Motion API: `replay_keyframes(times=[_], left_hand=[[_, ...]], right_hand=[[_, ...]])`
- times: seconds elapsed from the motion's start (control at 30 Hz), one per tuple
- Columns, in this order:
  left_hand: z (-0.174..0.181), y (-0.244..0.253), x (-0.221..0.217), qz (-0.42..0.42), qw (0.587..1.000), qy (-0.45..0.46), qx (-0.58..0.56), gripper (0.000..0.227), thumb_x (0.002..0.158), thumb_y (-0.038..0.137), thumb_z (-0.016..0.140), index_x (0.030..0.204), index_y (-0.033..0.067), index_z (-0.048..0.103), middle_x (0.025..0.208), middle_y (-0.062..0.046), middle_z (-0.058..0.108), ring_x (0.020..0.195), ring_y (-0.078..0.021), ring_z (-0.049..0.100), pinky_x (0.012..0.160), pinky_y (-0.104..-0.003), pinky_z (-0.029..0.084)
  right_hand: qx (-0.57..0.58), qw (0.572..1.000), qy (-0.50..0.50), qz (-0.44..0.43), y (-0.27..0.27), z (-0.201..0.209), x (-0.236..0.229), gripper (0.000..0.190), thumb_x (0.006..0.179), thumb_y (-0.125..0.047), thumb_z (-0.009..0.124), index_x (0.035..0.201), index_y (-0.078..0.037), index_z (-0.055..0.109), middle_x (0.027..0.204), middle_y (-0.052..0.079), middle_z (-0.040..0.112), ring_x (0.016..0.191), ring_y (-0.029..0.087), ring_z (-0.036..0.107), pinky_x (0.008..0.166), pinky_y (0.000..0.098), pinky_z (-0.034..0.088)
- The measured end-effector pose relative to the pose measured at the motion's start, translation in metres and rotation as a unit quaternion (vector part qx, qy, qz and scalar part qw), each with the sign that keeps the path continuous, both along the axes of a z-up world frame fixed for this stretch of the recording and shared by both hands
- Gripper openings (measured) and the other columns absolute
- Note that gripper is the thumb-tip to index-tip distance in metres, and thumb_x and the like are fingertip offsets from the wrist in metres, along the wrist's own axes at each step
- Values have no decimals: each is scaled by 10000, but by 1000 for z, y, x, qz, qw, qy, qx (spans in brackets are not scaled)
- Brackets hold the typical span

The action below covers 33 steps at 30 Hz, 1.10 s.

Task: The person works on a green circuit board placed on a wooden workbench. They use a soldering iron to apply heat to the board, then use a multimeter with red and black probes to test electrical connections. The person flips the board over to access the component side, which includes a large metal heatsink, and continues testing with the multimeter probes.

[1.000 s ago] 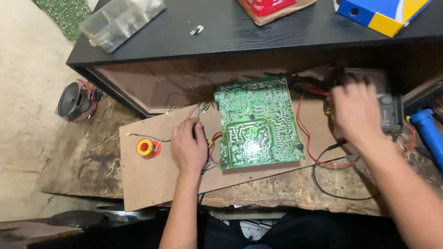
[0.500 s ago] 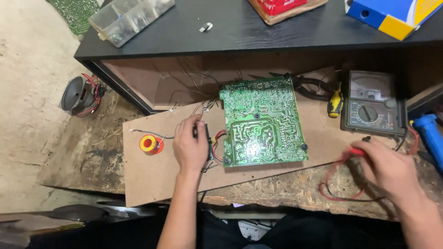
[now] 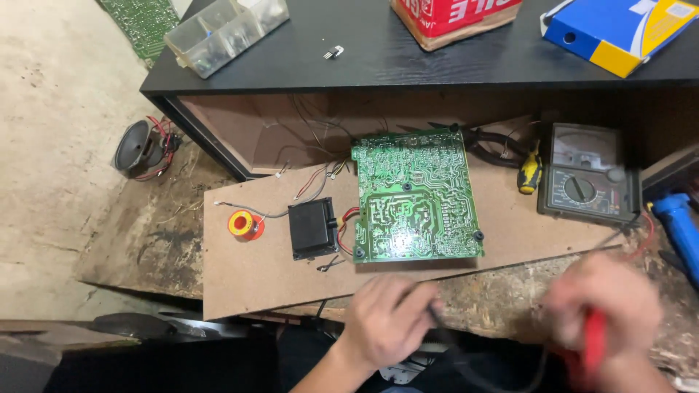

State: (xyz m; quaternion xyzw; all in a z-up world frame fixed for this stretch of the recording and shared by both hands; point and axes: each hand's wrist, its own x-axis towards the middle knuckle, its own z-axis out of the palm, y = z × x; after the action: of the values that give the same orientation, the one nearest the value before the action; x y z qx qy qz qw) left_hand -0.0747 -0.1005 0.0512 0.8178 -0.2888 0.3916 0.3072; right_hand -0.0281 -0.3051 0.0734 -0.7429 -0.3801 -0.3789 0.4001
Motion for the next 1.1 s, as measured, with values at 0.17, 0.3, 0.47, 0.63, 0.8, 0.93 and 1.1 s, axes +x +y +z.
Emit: replay_keyframes(times=[0.17, 0.3, 0.47, 0.63, 0.8, 0.93, 1.1], left_hand=[[-5, 15, -34, 70, 997, 13, 31, 99, 777, 102, 491, 719, 70, 565, 591, -31, 438, 445, -142, 403, 392, -243, 330], [-26, 22, -51, -18, 982, 136, 127, 139, 842, 137, 479, 812, 26, 557, 647, -72, 447, 521, -206, 439, 451, -296, 326], [-37, 22, -58, -26, 982, 160, 101, 102, 814, 106, 520, 831, 11, 555, 654, -82, 454, 534, -209, 445, 456, -294, 341], [-37, 27, -56, -10, 988, 128, 80, 99, 796, 83, 526, 856, 16, 566, 675, -91, 467, 507, -212, 437, 446, -287, 337], [-40, 31, -45, 102, 993, 42, 32, 145, 774, 26, 473, 896, 60, 543, 661, -76, 489, 487, -150, 445, 401, -258, 385], [-54, 37, -36, 163, 987, -3, 15, 332, 729, -12, 492, 1047, 81, 498, 724, -69, 502, 502, -131, 455, 382, -239, 400], [-36, 30, -31, 194, 981, -18, -26, 113, 826, 78, 473, 918, 24, 507, 737, -112, 493, 550, -203, 483, 484, -292, 415]], right_hand=[[102, 957, 248, -108, 13, -5, 75, 134, 952, -41, 438, 955, 42, 543, 711, 113, 489, 601, 163, 429, 555, 269, 346], [-164, 896, 401, -94, 31, -16, 131, 436, 914, -338, 375, 580, -65, 442, 528, 87, 427, 551, 198, 409, 573, 315, 300], [-72, 845, 519, -106, 53, -15, 148, 415, 807, -303, 542, 507, -85, 356, 479, 54, 387, 478, 144, 356, 480, 299, 289], [41, 807, 587, -53, 60, 16, 108, 322, 718, -122, 500, 422, -72, 381, 386, 19, 348, 379, 85, 291, 416, 205, 206], [211, 764, 610, 21, 33, -21, 96, 194, 831, -58, 426, 997, -68, 328, 530, 128, 405, 324, 97, 273, 288, 206, 160], [258, 726, 628, 105, 21, -35, 74, 131, 860, -36, 378, 926, -81, 274, 573, 145, 471, 308, 73, 301, 275, 172, 192], [239, 712, 648, 124, 26, -25, 43, 235, 904, -64, 374, 735, 47, 495, 354, 6, 340, 248, 94, 259, 252, 193, 222]])
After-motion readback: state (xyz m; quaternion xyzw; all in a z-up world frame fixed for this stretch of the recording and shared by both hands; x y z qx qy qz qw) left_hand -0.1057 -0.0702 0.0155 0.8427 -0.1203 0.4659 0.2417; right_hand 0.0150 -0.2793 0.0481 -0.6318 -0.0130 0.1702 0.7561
